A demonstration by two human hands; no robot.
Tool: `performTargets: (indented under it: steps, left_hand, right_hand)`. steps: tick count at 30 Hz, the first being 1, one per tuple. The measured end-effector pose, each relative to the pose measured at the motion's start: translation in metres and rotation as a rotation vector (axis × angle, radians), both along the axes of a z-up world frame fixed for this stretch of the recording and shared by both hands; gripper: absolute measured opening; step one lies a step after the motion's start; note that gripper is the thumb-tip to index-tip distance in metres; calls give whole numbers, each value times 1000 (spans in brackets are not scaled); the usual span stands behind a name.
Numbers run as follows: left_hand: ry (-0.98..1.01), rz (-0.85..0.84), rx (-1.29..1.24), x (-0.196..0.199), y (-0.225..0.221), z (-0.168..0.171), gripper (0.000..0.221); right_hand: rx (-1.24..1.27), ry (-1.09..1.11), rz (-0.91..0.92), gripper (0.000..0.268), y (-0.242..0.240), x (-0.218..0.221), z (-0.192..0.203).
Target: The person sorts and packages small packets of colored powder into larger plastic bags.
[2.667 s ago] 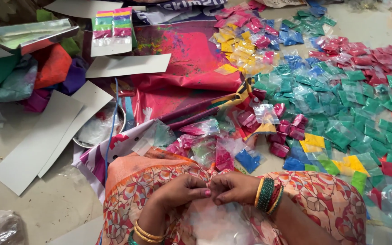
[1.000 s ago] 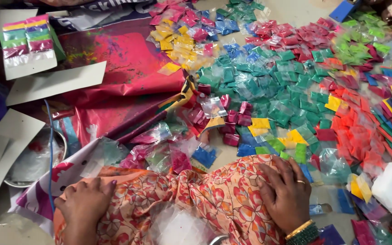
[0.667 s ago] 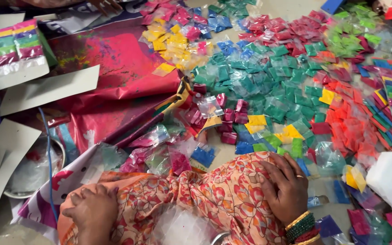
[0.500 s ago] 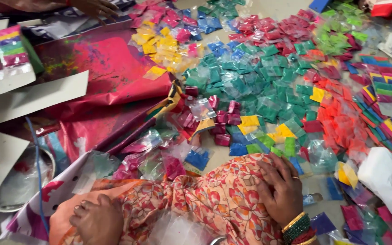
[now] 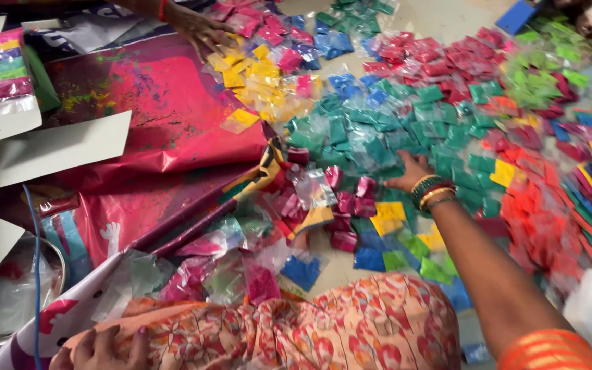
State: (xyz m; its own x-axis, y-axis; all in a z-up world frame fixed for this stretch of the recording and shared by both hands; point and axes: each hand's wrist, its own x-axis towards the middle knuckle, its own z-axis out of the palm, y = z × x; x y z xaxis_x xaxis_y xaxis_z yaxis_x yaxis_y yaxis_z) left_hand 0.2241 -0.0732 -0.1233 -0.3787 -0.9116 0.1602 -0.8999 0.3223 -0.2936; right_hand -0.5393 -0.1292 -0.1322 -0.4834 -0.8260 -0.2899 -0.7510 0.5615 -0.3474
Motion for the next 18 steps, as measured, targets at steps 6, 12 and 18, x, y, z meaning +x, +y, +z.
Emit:
performTargets:
  steps: [6,12,18]
  left_hand:
    - [220,-582,-460,29,-28,-36,34]
    - [260,-589,-428,17,-32,-13,32]
    - [158,-728,-584,23,-46,-45,41]
  right_hand:
    - [244,108,-196,145,-76,21,22]
    - [428,77,-208,174,-34,-54,-30]
    - [301,103,-271,179,-47,-20,3]
